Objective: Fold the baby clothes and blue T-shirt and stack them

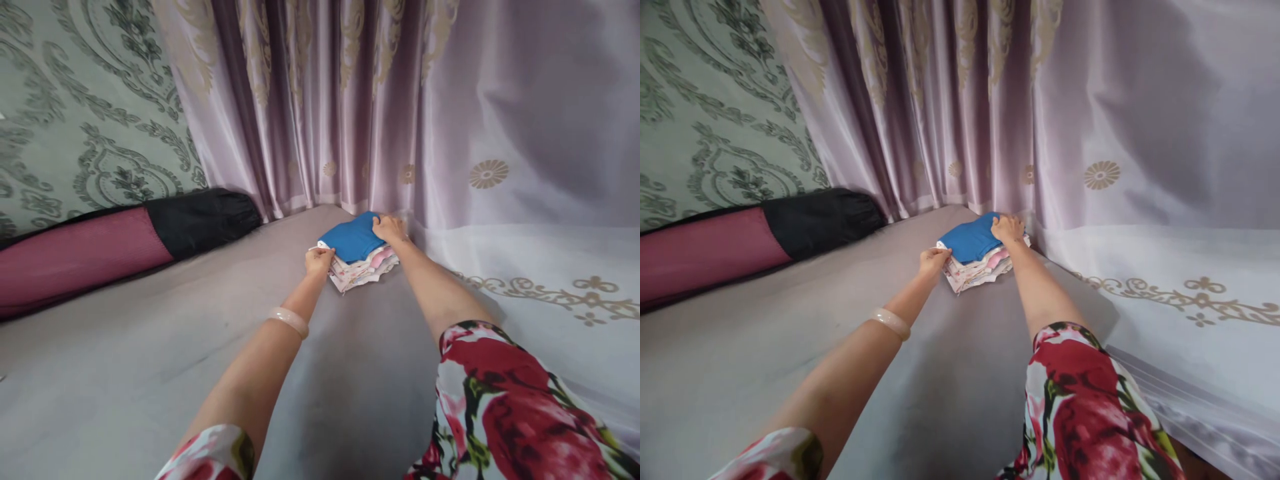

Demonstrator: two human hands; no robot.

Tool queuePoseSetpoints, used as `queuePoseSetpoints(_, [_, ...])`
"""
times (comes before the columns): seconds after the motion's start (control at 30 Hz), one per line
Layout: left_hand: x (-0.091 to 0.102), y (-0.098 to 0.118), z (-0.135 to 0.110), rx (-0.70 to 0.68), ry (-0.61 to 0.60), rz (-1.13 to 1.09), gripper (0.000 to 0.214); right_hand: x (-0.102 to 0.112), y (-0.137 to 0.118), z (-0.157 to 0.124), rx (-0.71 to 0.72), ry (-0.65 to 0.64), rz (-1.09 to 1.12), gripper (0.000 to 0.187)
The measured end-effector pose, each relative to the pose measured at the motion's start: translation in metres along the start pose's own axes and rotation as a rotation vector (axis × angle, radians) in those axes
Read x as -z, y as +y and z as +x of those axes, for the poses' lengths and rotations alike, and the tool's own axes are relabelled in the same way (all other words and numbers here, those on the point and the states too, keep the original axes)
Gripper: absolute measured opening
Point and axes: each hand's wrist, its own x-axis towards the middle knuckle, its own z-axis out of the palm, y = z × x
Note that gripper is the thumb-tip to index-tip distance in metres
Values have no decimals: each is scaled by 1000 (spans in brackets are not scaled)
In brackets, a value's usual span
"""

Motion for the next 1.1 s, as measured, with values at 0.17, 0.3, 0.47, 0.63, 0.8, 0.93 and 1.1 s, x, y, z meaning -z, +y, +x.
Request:
queuePoseSetpoints(0.17, [24, -14, -9, -45, -24, 14, 20, -19, 8, -5, -38, -8, 39, 52])
queuePoseSetpoints(0.3, [76, -39, -22, -156, -18, 197, 13, -22, 11, -4, -42, 2, 71, 52])
queuePoseSetpoints(0.47, [182, -62, -48, -249, 73, 580, 16, -16, 4, -3, -48, -13, 94, 51])
queuePoseSetpoints(0.63, [293, -77, -81, -266, 216, 1031, 32, -11, -24, -15, -16, 44, 83, 54])
queuePoseSetpoints(0.8, [358, -89, -117, -252, 349, 1322, 44, -9, -65, -40, 123, -34, 88, 60])
queuePoseSetpoints(0.93, [369, -99, -132, -302, 410, 1508, 46, -11, -85, -61, 155, -98, 64, 65])
queuePoseSetpoints(1.1, [365, -104, -133, -355, 469, 1590, 43, -20, -83, -77, 125, -88, 34, 68])
